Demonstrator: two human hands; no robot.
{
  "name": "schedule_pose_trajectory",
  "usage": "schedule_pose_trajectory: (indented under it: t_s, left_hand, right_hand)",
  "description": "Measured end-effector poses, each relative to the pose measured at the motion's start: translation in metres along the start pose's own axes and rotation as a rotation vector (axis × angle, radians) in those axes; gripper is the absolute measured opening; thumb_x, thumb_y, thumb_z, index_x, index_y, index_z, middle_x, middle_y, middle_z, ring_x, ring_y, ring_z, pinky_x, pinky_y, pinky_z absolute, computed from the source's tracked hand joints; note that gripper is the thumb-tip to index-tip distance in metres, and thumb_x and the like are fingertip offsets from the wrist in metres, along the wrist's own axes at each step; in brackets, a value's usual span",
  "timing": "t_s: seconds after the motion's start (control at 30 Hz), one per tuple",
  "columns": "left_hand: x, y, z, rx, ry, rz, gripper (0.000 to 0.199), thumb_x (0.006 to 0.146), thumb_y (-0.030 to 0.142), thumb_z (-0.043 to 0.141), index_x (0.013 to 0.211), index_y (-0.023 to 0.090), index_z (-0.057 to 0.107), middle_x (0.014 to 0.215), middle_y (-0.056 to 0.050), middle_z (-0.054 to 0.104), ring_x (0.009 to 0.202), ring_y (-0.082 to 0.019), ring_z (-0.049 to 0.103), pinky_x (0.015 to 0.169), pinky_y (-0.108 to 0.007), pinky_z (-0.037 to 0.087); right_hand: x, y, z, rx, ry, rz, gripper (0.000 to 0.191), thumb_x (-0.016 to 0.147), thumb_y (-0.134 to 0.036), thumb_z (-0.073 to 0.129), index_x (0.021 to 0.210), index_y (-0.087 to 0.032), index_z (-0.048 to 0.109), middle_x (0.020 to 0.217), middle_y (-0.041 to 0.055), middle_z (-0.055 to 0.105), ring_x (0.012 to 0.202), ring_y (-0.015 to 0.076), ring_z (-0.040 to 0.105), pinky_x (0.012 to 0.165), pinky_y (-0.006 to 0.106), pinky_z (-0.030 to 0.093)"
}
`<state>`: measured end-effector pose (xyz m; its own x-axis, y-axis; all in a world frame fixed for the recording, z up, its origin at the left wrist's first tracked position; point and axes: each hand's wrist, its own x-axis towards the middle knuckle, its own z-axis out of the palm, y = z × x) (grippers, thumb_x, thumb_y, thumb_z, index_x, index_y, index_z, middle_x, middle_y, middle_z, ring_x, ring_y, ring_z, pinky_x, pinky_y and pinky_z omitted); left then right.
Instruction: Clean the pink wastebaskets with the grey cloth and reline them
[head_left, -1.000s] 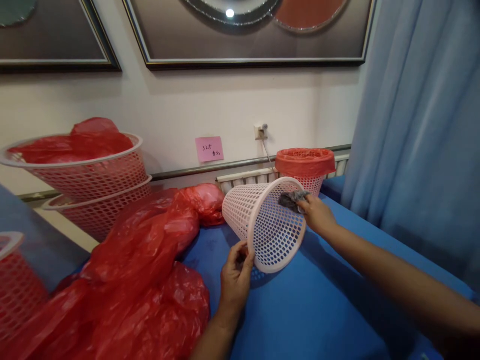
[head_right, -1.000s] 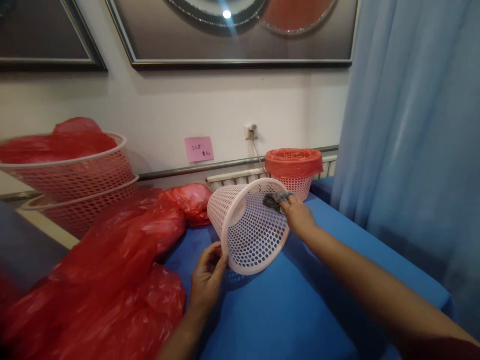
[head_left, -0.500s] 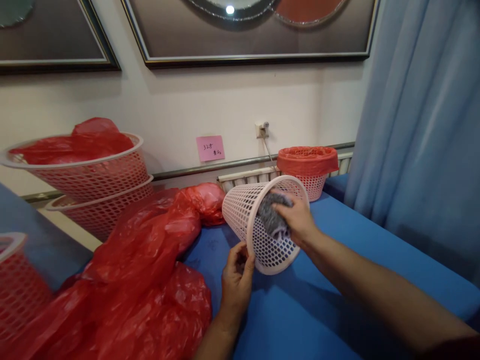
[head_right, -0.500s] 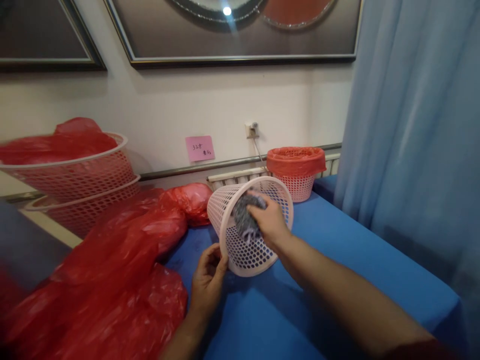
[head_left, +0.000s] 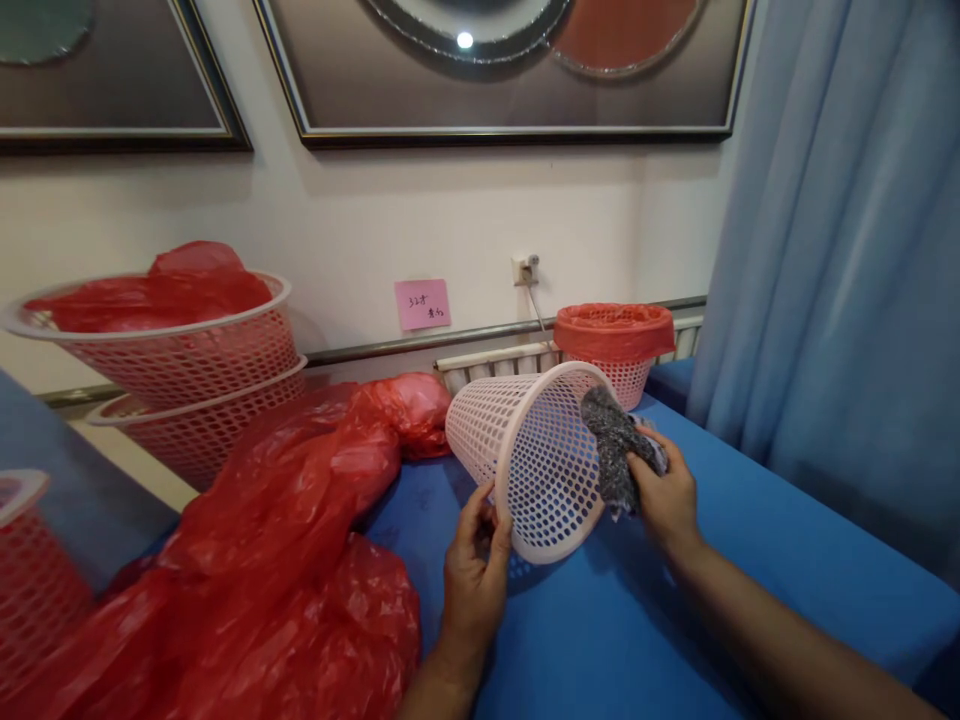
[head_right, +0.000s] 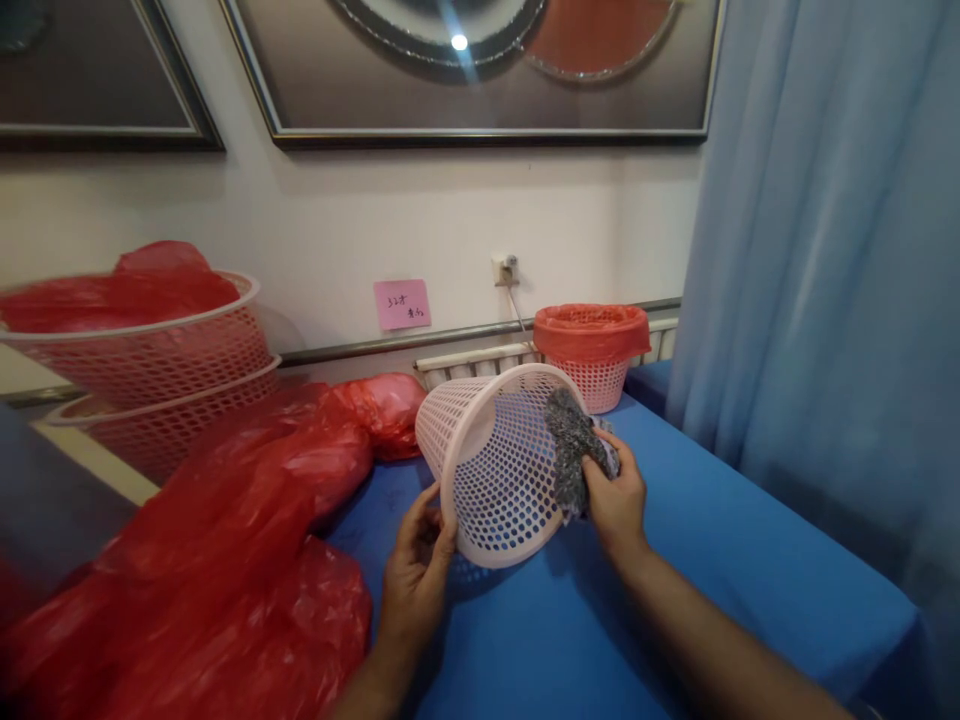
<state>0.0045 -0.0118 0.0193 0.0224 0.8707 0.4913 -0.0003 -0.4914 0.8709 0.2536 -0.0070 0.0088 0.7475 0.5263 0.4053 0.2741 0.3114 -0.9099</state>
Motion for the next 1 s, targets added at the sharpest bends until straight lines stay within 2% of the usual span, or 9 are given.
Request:
schedule_pose_trajectory:
  t_s: [0.1, 0.23, 0.33, 0.4, 0.5, 0.6, 0.67, 0.83, 1.0]
  left_hand:
    - [-0.001, -0.003, -0.003, 0.041, -0.028, 0.021, 0.043, 0.094, 0.042, 0.068, 0.133, 0.024, 0.068, 0.093, -0.002, 0.071, 0.082, -0.016, 0.067, 0.078, -0.026, 0.057]
    - [0.000, -0.008, -0.013, 0.104, -0.079, 0.055, 0.035, 0.085, 0.049, 0.076, 0.104, 0.020, 0.079, 0.098, -0.008, 0.078, 0.094, -0.026, 0.072, 0.085, -0.033, 0.059]
    - [0.000, -0.009, -0.014, 0.120, -0.079, 0.036, 0.035, 0.089, 0.049, 0.072, 0.107, 0.020, 0.078, 0.103, -0.008, 0.079, 0.095, -0.026, 0.073, 0.085, -0.033, 0.060]
    - [0.000, -0.008, -0.011, 0.104, -0.074, 0.024, 0.037, 0.095, 0.046, 0.066, 0.122, 0.022, 0.073, 0.112, -0.007, 0.078, 0.097, -0.023, 0.073, 0.088, -0.032, 0.059]
    - [0.000, -0.007, -0.006, 0.083, -0.069, 0.033, 0.043, 0.096, 0.043, 0.066, 0.135, 0.026, 0.067, 0.121, -0.006, 0.076, 0.103, -0.021, 0.072, 0.093, -0.030, 0.057]
    - [-0.001, -0.008, -0.003, 0.073, -0.062, 0.034, 0.043, 0.096, 0.043, 0.066, 0.135, 0.025, 0.068, 0.121, -0.006, 0.077, 0.104, -0.021, 0.072, 0.095, -0.032, 0.057]
    - [-0.001, -0.009, -0.003, 0.059, -0.060, 0.024, 0.043, 0.096, 0.043, 0.067, 0.135, 0.025, 0.068, 0.126, -0.007, 0.075, 0.110, -0.023, 0.072, 0.100, -0.035, 0.056]
    - [-0.003, -0.011, -0.002, 0.040, -0.059, 0.020, 0.043, 0.095, 0.041, 0.069, 0.135, 0.025, 0.069, 0.133, -0.009, 0.073, 0.119, -0.025, 0.069, 0.107, -0.040, 0.053]
    - [-0.006, -0.010, 0.003, 0.029, -0.041, -0.028, 0.046, 0.092, 0.045, 0.071, 0.132, 0.023, 0.071, 0.130, -0.009, 0.074, 0.117, -0.026, 0.070, 0.106, -0.041, 0.054]
  right_hand:
    - [-0.033, -0.044, -0.009, 0.044, -0.116, -0.486, 0.046, 0.085, -0.023, 0.067, 0.131, -0.026, 0.067, 0.133, 0.0091, 0.064, 0.126, 0.0289, 0.062, 0.110, 0.051, 0.049]
    - [-0.056, -0.089, 0.010, 0.072, -0.533, -1.157, 0.049, 0.089, -0.015, 0.065, 0.134, -0.032, 0.065, 0.137, 0.0066, 0.056, 0.112, 0.0233, 0.066, 0.090, 0.036, 0.060]
    - [-0.036, -0.098, 0.041, -0.025, -0.583, -1.303, 0.042, 0.092, -0.018, 0.062, 0.133, -0.029, 0.065, 0.127, 0.0073, 0.063, 0.100, 0.0216, 0.067, 0.087, 0.036, 0.060]
    - [-0.005, -0.094, 0.057, -0.127, -0.516, -1.181, 0.044, 0.091, -0.014, 0.058, 0.133, -0.026, 0.065, 0.131, 0.0108, 0.061, 0.111, 0.0252, 0.065, 0.096, 0.041, 0.057]
    - [0.053, -0.080, 0.063, -0.312, -0.397, -0.803, 0.058, 0.084, -0.008, 0.055, 0.140, -0.021, 0.060, 0.140, 0.0153, 0.055, 0.131, 0.0297, 0.055, 0.111, 0.046, 0.047]
    - [0.096, -0.057, 0.048, -0.614, -0.339, -0.255, 0.064, 0.087, -0.013, 0.050, 0.151, -0.016, 0.047, 0.144, 0.0182, 0.054, 0.136, 0.0287, 0.053, 0.115, 0.042, 0.042]
    - [0.103, -0.037, 0.031, -0.722, -0.394, -0.056, 0.059, 0.088, -0.015, 0.051, 0.146, -0.010, 0.052, 0.133, 0.0215, 0.063, 0.128, 0.0326, 0.059, 0.109, 0.044, 0.045]
    - [0.053, 0.006, -0.006, -0.759, -0.728, 0.144, 0.024, 0.076, -0.013, 0.061, 0.097, -0.014, 0.073, 0.093, 0.0163, 0.075, 0.100, 0.0344, 0.071, 0.091, 0.043, 0.051]
    - [-0.033, -0.009, -0.017, -0.564, -1.089, 0.243, 0.024, 0.061, -0.010, 0.061, 0.081, -0.020, 0.069, 0.084, 0.0061, 0.076, 0.084, 0.0266, 0.072, 0.077, 0.034, 0.053]
